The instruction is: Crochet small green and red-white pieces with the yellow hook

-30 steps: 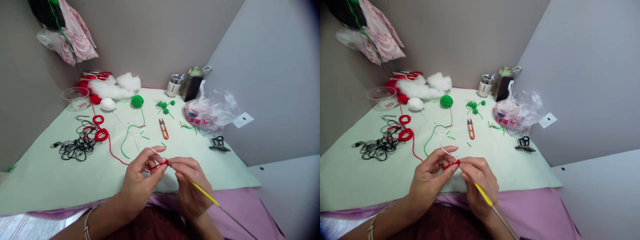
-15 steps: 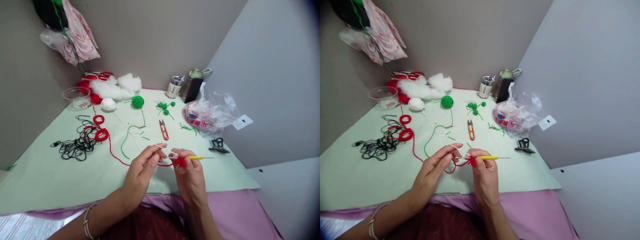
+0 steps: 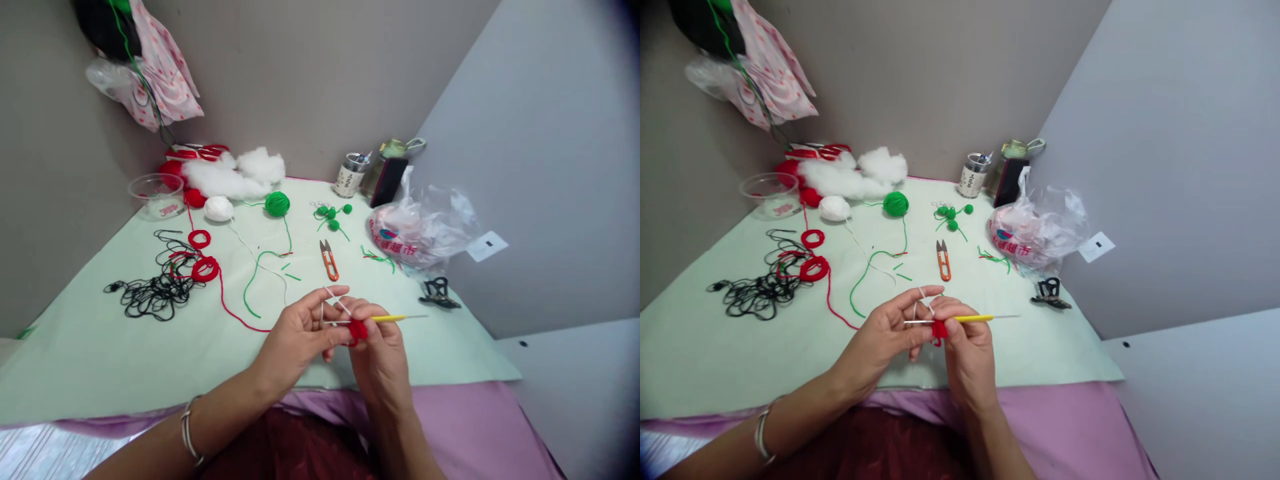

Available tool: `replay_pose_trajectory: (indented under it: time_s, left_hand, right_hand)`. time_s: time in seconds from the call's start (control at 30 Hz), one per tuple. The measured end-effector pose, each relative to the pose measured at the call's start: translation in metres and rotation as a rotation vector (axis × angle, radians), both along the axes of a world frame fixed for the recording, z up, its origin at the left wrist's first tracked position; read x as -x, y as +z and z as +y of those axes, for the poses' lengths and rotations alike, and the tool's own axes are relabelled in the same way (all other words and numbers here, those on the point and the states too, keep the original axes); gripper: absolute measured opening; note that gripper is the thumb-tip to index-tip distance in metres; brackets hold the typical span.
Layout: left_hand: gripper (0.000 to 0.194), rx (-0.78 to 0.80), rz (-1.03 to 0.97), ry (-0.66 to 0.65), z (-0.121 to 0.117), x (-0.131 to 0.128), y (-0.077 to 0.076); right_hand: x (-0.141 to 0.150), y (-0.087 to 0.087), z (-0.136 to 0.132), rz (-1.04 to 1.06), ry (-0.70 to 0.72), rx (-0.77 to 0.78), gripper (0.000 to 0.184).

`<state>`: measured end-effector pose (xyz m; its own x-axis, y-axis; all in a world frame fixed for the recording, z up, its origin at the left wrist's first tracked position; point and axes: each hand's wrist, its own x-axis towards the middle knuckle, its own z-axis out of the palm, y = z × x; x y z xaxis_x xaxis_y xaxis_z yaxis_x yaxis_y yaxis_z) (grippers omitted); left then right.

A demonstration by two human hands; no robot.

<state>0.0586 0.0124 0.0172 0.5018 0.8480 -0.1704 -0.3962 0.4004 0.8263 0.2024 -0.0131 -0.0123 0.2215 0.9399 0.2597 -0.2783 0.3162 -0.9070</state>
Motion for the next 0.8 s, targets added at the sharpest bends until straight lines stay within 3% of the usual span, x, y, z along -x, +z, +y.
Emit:
replay_pose_trajectory:
  time_s: [0.23,0.5,0.63,0.8]
  left_hand:
    - [0.052,-0.31,0.286,0.173,0.002,0.014,0.0]
    - [0.038,-0.841,0.539,0.163,0.01,0.035,0.003]
    - [0.033,-1.154,0.619,0.182,0.012,0.04,0.005]
    - [0.022,-1.256,0.679,0.193,0.013,0.041,0.008]
  right_hand:
    - [-0.004,0.001,0.001,0.027,0.1,0.072,0.022]
    - [-0.009,0.009,0.001,0.12,0.318,0.238,0.02]
    - [-0.008,0.009,0.001,0.155,0.353,0.284,0.024]
    - [-0.007,0.009,-0.001,0.189,0.435,0.272,0.02]
